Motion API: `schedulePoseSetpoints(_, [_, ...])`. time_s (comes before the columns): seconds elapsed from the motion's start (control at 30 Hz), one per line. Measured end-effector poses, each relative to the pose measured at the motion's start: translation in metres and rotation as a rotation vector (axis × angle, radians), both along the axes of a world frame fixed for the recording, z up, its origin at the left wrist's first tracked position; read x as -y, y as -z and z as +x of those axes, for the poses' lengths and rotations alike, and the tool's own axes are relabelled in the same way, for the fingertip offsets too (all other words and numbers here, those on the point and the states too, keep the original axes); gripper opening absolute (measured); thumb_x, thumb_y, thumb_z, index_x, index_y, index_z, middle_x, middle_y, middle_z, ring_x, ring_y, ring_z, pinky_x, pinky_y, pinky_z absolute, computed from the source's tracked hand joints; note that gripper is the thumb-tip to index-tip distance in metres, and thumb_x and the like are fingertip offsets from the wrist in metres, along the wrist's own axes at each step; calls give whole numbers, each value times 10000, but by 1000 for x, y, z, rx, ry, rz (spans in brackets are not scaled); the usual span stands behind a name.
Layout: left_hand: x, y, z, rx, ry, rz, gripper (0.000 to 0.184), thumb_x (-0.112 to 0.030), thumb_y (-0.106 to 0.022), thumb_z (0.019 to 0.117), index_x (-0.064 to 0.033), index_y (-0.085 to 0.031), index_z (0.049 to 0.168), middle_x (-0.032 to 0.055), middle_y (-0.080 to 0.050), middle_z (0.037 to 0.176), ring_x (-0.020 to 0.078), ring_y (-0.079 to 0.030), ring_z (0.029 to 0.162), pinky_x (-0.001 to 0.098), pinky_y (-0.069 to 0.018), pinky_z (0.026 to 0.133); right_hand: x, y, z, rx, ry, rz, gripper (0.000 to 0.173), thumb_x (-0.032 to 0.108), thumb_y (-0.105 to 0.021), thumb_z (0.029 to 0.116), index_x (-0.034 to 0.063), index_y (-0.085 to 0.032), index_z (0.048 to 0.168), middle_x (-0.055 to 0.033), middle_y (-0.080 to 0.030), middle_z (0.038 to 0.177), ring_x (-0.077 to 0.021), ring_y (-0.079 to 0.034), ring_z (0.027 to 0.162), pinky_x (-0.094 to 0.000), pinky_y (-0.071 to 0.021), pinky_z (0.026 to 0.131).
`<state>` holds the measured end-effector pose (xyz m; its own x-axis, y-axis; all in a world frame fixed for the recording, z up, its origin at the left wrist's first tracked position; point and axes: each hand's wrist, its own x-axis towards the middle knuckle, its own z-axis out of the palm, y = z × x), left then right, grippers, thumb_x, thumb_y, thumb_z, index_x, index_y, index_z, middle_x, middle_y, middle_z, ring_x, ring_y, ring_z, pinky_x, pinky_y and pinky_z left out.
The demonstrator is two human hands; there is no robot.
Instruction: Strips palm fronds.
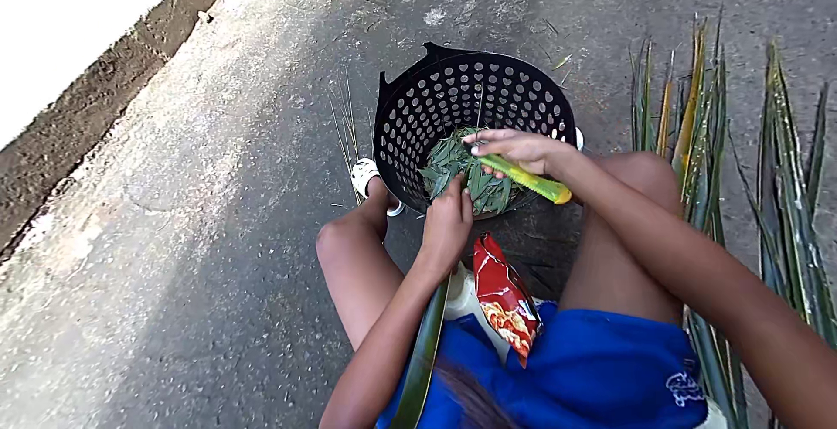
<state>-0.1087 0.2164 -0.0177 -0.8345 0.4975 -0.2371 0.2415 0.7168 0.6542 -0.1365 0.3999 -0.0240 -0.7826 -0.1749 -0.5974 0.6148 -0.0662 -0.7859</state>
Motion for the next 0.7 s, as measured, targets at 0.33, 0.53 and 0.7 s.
schedulePoseSetpoints(0.33, [1,-2,5,23,-17,42,345,-71,-399,1086,135,-584,1293,198,-669,889,205,-629,693,340,-529,699,-10,7,-7,-37,-103,-15,163,50,-462,1076,10,-576,1186,20,-535,664,-13,-489,476,-137,-419,464])
schedulePoseSetpoints(0.53, [2,-3,7,-5,6,5,347,-71,-408,1084,127,-587,1306,214,-680,910,257,-640,751,392,-525,750,-22,4,-10,-47,-64,-6,157,45,-464,1074,-1,-586,1161,15,-536,670,-12,-495,483,-133,-421,467])
schedulePoseSetpoints(0.7, [6,-3,10,-7,8,-29,335,-73,-430,1083,100,-579,1327,205,-682,901,256,-634,705,407,-528,709,-34,0,-17,-87,124,40,176,82,-476,1079,13,-569,1211,25,-547,715,0,-491,501,-131,-422,475])
